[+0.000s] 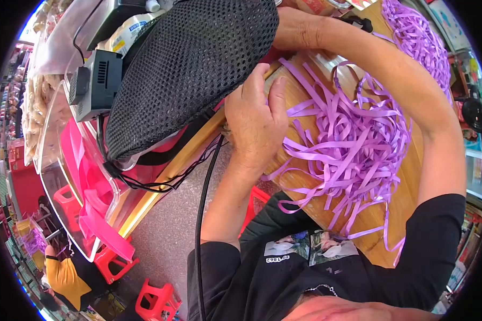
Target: The person threads a purple ribbon through a purple plastic bead, slides the bead down, and ties a knot to secure it. They repeat this process multiple times before gathering the finished ribbons on the table.
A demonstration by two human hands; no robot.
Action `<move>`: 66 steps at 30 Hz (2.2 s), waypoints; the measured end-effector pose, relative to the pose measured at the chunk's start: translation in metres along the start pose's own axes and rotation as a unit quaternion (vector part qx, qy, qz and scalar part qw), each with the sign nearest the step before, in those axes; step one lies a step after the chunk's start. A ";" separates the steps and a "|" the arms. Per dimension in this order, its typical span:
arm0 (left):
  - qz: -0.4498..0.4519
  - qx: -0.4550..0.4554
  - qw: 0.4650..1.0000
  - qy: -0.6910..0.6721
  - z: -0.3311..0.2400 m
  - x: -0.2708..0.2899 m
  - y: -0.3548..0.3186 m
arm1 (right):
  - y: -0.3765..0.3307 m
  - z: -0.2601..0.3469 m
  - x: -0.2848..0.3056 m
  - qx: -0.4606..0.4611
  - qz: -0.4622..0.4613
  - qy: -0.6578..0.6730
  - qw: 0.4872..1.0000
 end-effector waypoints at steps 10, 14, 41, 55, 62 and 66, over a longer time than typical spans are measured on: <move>0.008 -0.039 0.999 0.025 -0.007 -0.001 0.001 | 0.003 0.005 0.015 0.153 -0.142 0.023 0.978; -0.014 -0.078 0.996 0.028 -0.006 0.000 -0.001 | 0.003 0.024 0.046 0.156 -0.124 0.059 0.978; 0.001 -0.104 0.992 0.065 -0.017 -0.006 0.000 | -0.026 0.026 0.058 0.185 -0.172 -0.099 0.963; 0.009 -0.083 0.996 0.014 -0.014 -0.009 0.000 | -0.171 0.095 0.207 -0.060 -0.333 -0.065 0.939; -0.014 -0.230 0.973 0.020 -0.049 0.003 -0.001 | -0.327 0.139 0.233 -0.327 -0.427 -0.105 0.837; 0.015 -0.245 0.963 -0.114 -0.113 0.009 -0.043 | -0.448 0.207 0.212 -0.539 -0.467 0.020 0.700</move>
Point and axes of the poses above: each hand's wrist, its own y-axis towards the middle knuckle, its own x-axis out of the back of the hand, z = x × y, the point moved 6 cm from there along y, towards the middle knuckle, and after that the axes turned 12 degrees about -z, right-handed, at the moved point
